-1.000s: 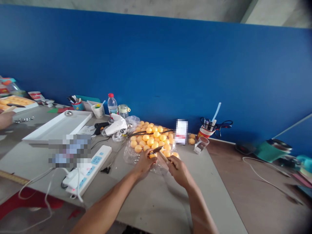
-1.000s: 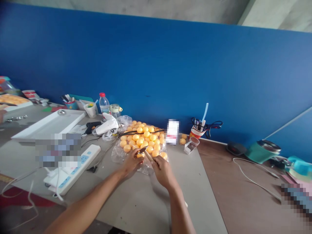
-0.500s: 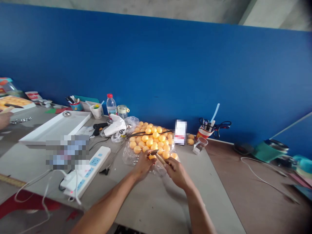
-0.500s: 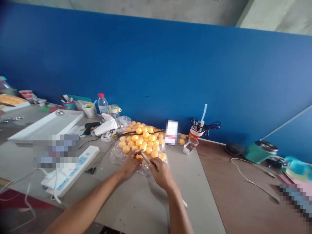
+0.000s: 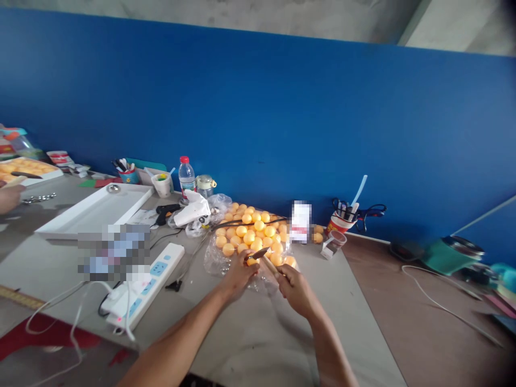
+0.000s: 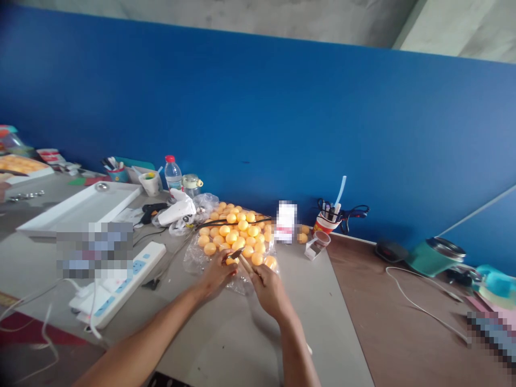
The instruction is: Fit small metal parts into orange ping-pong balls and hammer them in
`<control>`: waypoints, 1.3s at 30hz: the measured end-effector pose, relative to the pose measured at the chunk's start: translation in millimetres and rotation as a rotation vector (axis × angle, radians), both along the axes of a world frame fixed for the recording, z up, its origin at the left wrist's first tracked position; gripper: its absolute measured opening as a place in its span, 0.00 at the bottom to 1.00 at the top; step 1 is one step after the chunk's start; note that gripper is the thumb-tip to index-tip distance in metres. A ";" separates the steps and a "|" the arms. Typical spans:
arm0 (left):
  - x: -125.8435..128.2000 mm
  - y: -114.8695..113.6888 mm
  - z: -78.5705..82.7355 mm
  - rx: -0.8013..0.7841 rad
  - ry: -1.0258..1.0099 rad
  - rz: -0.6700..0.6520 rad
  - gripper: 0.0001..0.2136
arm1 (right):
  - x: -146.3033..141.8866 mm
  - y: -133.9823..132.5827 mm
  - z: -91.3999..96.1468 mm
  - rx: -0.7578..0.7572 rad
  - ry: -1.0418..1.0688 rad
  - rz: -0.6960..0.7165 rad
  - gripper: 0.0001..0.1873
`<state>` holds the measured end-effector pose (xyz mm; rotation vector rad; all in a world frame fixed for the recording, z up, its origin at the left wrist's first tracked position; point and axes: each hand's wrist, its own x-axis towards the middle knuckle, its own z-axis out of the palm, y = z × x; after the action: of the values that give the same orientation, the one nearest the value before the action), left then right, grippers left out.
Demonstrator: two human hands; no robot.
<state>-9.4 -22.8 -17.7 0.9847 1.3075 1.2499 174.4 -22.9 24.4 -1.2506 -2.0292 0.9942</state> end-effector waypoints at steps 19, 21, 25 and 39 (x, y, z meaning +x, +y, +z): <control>-2.1 0.1 -4.2 0.054 -0.090 0.004 0.21 | 0.2 1.0 -2.6 -0.037 0.043 -0.002 0.13; -1.8 0.2 -4.1 0.046 -0.096 0.011 0.20 | 0.8 1.6 -3.4 -0.051 0.078 0.000 0.14; -1.7 0.2 -2.0 0.030 -0.102 0.012 0.19 | 0.1 2.7 -4.8 -0.046 0.060 -0.018 0.13; -0.6 -1.0 6.7 0.027 -0.079 0.014 0.17 | 3.0 2.1 -0.2 -0.065 0.082 -0.035 0.13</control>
<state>-10.1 -23.8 -11.1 0.9372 1.2412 1.3072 177.4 -20.8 24.2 -1.2536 -1.9203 1.0845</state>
